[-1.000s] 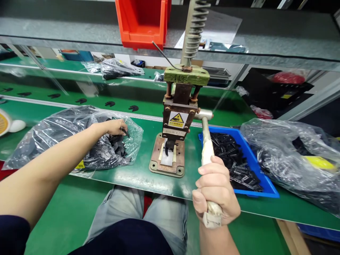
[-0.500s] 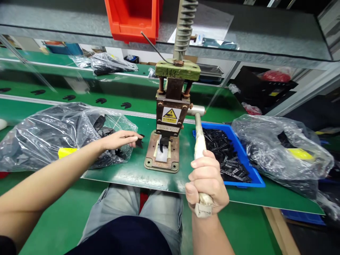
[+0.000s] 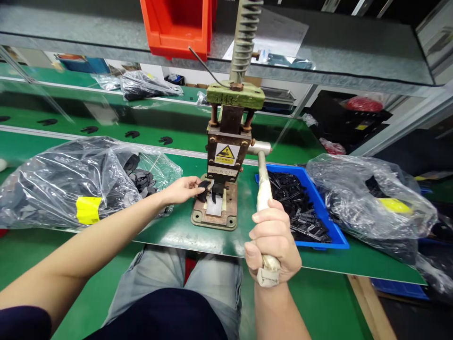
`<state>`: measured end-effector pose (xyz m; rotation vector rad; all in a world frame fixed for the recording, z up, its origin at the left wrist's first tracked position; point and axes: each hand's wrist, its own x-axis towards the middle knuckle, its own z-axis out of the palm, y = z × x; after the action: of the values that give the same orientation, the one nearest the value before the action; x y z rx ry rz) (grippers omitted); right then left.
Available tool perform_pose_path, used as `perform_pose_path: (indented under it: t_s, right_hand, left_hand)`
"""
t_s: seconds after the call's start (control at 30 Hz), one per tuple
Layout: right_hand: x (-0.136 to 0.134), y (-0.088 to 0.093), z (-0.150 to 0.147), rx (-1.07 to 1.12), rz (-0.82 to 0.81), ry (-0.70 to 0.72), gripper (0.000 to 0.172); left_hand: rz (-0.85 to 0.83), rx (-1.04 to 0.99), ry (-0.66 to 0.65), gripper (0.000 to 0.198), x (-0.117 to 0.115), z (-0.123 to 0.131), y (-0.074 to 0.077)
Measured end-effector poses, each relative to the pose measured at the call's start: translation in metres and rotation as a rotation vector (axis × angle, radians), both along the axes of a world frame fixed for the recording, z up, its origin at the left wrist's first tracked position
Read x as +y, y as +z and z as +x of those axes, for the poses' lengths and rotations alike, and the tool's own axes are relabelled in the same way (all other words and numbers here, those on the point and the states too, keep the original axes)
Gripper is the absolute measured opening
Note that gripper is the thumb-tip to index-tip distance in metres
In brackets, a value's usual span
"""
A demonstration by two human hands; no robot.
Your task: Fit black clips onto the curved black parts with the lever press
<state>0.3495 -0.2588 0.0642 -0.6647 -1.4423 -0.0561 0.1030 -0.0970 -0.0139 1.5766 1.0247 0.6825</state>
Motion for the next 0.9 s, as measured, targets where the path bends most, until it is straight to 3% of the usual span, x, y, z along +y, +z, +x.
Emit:
perform_pose_path:
  t_s: [0.27,0.63,0.9]
  right_hand:
    - [0.001,0.000,-0.001,0.005,0.007,0.011,0.022]
    - [0.000,-0.001,-0.001,-0.003,-0.002,-0.013,0.025]
    - [-0.001,-0.001,-0.004,0.014,0.004,-0.024,0.026]
  left_hand:
    - [0.000,0.045,0.015,0.028,0.006,0.007,-0.009]
    - [-0.082,0.049,0.036,0.026,0.009,0.014,-0.005]
    - [-0.295,0.077,-0.004,0.040,0.021,0.021,0.002]
